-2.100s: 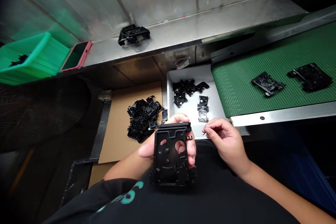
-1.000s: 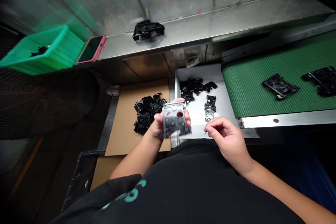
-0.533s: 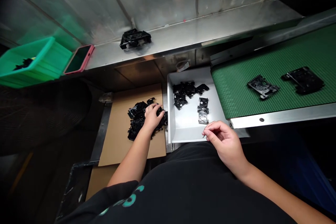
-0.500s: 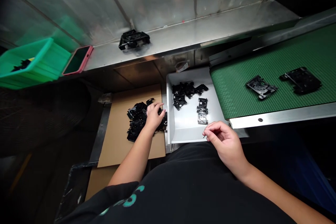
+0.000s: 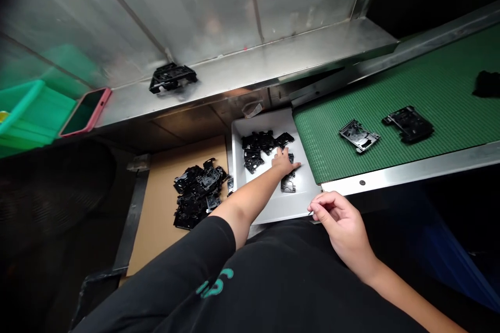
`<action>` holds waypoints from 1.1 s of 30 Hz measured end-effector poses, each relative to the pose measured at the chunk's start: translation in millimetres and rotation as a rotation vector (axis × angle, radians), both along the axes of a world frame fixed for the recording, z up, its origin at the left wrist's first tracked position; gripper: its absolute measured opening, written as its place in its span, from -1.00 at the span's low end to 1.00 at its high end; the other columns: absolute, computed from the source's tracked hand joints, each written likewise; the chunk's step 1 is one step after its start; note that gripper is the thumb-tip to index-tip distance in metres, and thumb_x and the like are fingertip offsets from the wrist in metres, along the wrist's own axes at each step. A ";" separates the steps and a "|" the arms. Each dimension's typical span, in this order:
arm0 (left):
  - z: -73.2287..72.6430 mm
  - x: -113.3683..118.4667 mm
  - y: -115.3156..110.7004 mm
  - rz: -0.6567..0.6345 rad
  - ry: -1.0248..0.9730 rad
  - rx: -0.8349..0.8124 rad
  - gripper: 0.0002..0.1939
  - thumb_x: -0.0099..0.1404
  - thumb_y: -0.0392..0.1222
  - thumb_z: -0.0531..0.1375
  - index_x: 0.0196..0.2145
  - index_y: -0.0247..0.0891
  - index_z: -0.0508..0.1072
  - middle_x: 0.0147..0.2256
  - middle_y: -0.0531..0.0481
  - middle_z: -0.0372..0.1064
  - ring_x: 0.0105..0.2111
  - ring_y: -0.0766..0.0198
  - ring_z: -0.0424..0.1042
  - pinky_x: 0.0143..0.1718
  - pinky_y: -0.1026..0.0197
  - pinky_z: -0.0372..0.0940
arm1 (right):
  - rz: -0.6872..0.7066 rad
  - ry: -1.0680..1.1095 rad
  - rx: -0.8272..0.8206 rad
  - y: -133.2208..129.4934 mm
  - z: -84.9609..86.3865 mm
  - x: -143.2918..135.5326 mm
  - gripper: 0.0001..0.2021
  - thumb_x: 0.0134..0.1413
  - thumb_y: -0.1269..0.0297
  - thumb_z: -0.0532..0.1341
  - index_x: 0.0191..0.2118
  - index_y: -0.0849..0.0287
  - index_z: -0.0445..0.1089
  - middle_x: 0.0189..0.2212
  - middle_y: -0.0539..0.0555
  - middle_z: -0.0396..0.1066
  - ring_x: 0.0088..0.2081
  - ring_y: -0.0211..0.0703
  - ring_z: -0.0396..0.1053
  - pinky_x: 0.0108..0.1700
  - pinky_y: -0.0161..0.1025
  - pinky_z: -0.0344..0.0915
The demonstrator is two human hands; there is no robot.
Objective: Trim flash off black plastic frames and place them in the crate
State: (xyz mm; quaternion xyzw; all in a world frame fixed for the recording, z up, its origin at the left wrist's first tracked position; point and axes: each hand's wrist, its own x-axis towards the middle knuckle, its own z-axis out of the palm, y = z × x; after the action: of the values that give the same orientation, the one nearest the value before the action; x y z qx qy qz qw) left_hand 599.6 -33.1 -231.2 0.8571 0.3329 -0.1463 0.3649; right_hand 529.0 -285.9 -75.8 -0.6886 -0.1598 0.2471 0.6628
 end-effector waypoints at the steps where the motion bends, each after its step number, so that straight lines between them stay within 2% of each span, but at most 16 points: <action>1: -0.4 1.4 -4.0 0.009 -0.011 -0.021 -0.15 0.23 0.07 0.43 0.36 -0.23 0.25 0.46 -0.34 -0.03 0.42 -0.32 0.09 0.39 -0.31 0.08 | -0.003 -0.001 -0.004 -2.5 -0.3 1.5 -0.86 0.29 0.17 0.41 -0.25 0.09 0.54 -0.27 0.08 0.52 -0.31 -0.16 0.47 -0.27 -0.22 0.51; 4: 4.3 -0.8 -6.3 0.067 -0.084 -0.107 -0.42 0.38 0.00 0.33 0.28 -0.22 0.37 0.42 -0.22 0.10 0.39 -0.18 0.15 0.38 -0.36 0.12 | -0.001 0.003 -0.023 -8.3 -0.8 5.5 -0.86 0.29 0.16 0.40 -0.25 0.09 0.54 -0.27 0.08 0.55 -0.32 -0.16 0.48 -0.24 -0.20 0.52; 6: 11.5 -4.2 -2.9 0.128 -0.161 -0.193 -0.51 0.43 -0.01 0.29 0.23 -0.22 0.41 0.37 -0.19 0.20 0.34 -0.12 0.23 0.35 -0.33 0.20 | -0.008 0.005 -0.028 -10.1 -1.7 7.5 -0.85 0.29 0.15 0.40 -0.25 0.09 0.54 -0.27 0.09 0.55 -0.32 -0.14 0.49 -0.24 -0.19 0.52; 8: 21.6 -8.2 0.7 0.204 -0.250 -0.314 -0.54 0.44 0.00 0.29 0.20 -0.22 0.43 0.31 -0.20 0.27 0.26 -0.06 0.33 0.28 -0.26 0.30 | -0.021 0.008 -0.021 -10.1 -2.9 9.2 -0.84 0.28 0.14 0.41 -0.25 0.09 0.53 -0.26 0.09 0.55 -0.30 -0.12 0.49 -0.25 -0.18 0.53; 12: 49.4 -25.4 2.6 0.360 -0.425 -0.670 -0.50 0.44 0.07 0.17 0.24 -0.17 0.38 0.07 -0.12 0.47 -0.06 0.15 0.52 0.01 0.07 0.45 | -0.015 0.004 0.007 -4.9 -3.0 12.0 -0.86 0.29 0.17 0.41 -0.23 0.09 0.52 -0.25 0.09 0.53 -0.27 -0.12 0.50 -0.25 -0.19 0.52; 14: 66.9 -43.0 1.3 0.405 -0.499 -0.850 -0.42 0.41 0.13 0.09 0.28 -0.15 0.34 0.01 -0.12 0.52 -0.16 0.17 0.55 -0.08 0.12 0.46 | -0.002 -0.004 0.021 -0.4 -1.8 13.2 -0.88 0.30 0.19 0.40 -0.22 0.09 0.52 -0.26 0.07 0.53 -0.30 -0.15 0.49 -0.24 -0.20 0.51; 18: 105.8 -90.9 -6.3 0.449 -0.613 -1.162 -0.31 0.42 0.32 -0.03 0.29 -0.15 0.32 0.10 -0.22 0.54 -0.16 0.08 0.58 -0.05 -0.01 0.48 | 0.018 -0.029 0.060 11.1 1.1 14.1 -0.90 0.30 0.22 0.40 -0.23 0.07 0.52 -0.26 0.06 0.52 -0.28 -0.16 0.48 -0.26 -0.23 0.49; 22: 139.3 -132.9 -22.1 0.455 -0.704 -1.570 -0.43 0.42 0.34 0.09 0.19 -0.05 0.38 0.16 -0.18 0.51 -0.14 0.07 0.60 -0.07 -0.01 0.48 | 0.011 -0.102 0.109 27.5 7.8 12.9 -0.89 0.29 0.24 0.40 -0.26 0.05 0.49 -0.28 0.06 0.52 -0.23 -0.13 0.49 -0.23 -0.20 0.48; 26: 157.1 -161.3 -38.5 0.448 -0.743 -1.696 -0.49 0.40 0.28 0.21 0.11 -0.09 0.42 0.08 -0.19 0.55 -0.14 0.02 0.61 -0.03 -0.07 0.48 | -0.005 -0.176 0.221 48.3 22.7 6.2 -0.90 0.29 0.27 0.40 -0.25 0.03 0.48 -0.30 0.04 0.53 -0.23 -0.11 0.50 -0.17 -0.14 0.49; 30: 163.0 -184.4 -46.7 0.459 -0.741 -1.769 -0.51 0.41 0.27 0.22 0.12 -0.07 0.44 -0.05 -0.14 0.59 -0.20 0.10 0.61 -0.10 0.06 0.47 | -0.002 -0.199 0.298 65.8 35.8 -7.0 -0.91 0.29 0.29 0.40 -0.24 0.02 0.48 -0.28 0.03 0.55 -0.17 -0.08 0.54 0.04 0.00 0.53; 33: 166.8 -198.4 -45.4 0.466 -0.756 -1.787 -0.51 0.40 0.26 0.24 0.12 -0.06 0.45 -0.05 -0.14 0.58 -0.20 0.12 0.62 -0.11 0.08 0.47 | 0.003 -0.214 0.324 73.4 38.4 -16.9 -0.91 0.28 0.29 0.41 -0.24 0.02 0.49 -0.29 0.02 0.55 -0.17 -0.07 0.56 0.12 0.08 0.53</action>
State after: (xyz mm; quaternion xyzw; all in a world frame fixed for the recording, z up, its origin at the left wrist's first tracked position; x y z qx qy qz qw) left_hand 401.2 -78.5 -64.3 0.1716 0.1226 0.0146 0.9774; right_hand 512.1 -212.5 -37.3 -0.5951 -0.2679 0.1445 0.7438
